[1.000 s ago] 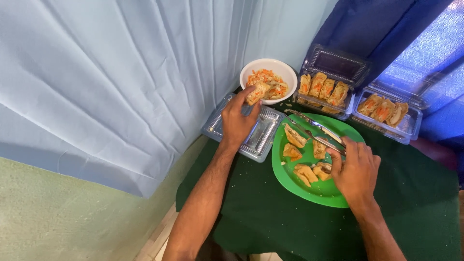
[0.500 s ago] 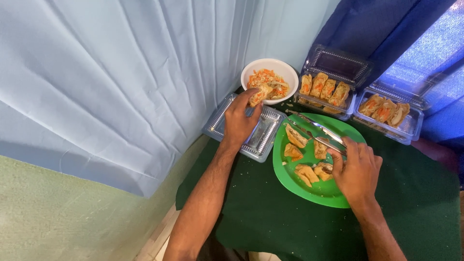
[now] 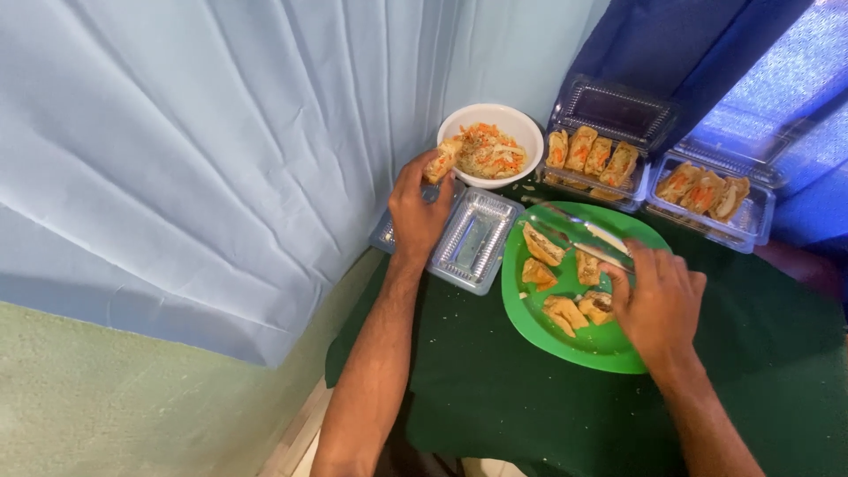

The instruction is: Stuffing fried tofu pockets with a vegetable salad mixture using metal tongs

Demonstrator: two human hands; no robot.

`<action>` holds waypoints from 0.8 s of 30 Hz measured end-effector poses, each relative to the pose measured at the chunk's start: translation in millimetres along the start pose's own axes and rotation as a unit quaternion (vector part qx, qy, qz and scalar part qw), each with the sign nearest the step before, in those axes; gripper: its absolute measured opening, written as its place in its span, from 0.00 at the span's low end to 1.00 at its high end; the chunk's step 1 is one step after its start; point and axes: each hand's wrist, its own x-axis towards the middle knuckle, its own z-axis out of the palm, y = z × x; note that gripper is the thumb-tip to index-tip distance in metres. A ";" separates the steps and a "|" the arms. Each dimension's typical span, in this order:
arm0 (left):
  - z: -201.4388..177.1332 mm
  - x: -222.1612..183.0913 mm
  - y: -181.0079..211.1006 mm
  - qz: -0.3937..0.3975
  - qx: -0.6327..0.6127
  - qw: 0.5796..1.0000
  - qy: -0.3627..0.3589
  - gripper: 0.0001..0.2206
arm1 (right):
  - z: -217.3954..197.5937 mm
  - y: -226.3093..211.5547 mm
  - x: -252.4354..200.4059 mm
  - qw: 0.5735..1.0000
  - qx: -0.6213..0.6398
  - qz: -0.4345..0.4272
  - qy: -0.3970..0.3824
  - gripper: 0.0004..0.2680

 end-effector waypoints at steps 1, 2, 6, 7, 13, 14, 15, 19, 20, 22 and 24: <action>-1.3 -0.9 -1.3 0.000 0.001 1.000 0.000 0.16 | -3.5 -1.6 5.7 1.000 0.001 0.000 0.000 0.17; -1.6 -1.2 -2.4 -0.003 -0.002 1.000 -0.004 0.16 | -7.3 -2.8 11.2 1.000 -0.001 -0.002 0.009 0.17; -0.9 -1.8 -5.2 -0.005 0.000 1.000 -0.014 0.16 | -24.2 -10.6 40.8 0.985 -0.057 -0.081 0.138 0.16; -0.7 -1.1 -6.2 -0.005 0.000 1.000 -0.014 0.16 | -22.5 -12.1 53.5 0.985 -0.057 -0.081 0.138 0.16; 3.9 -2.2 -6.8 -0.011 0.010 1.000 -0.018 0.17 | -0.6 -29.3 131.4 0.965 -0.139 -0.155 0.162 0.09; 7.0 -2.6 -7.8 -0.006 0.016 1.000 0.021 0.17 | 15.6 -27.9 145.4 0.947 -0.160 -0.184 0.211 0.10; 10.1 -2.8 -8.9 -0.001 0.023 0.998 0.061 0.17 | 32.1 -26.6 159.3 0.924 -0.181 -0.214 0.258 0.13; 11.6 -1.7 -10.9 -0.009 0.015 0.998 0.068 0.17 | 24.2 -62.2 182.5 0.908 -0.183 -0.236 0.293 0.05; 11.5 -2.0 -9.4 -0.016 0.013 0.997 0.071 0.17 | 22.9 -67.4 184.9 0.910 -0.185 -0.237 0.284 0.05; 11.8 -2.0 -8.8 -0.022 0.011 0.997 0.073 0.17 | 22.4 -75.0 189.3 0.912 -0.187 -0.239 0.275 0.06; 12.1 -1.6 -10.1 -0.026 0.009 0.997 0.069 0.16 | 23.6 -80.2 193.3 0.918 -0.190 -0.233 0.260 0.04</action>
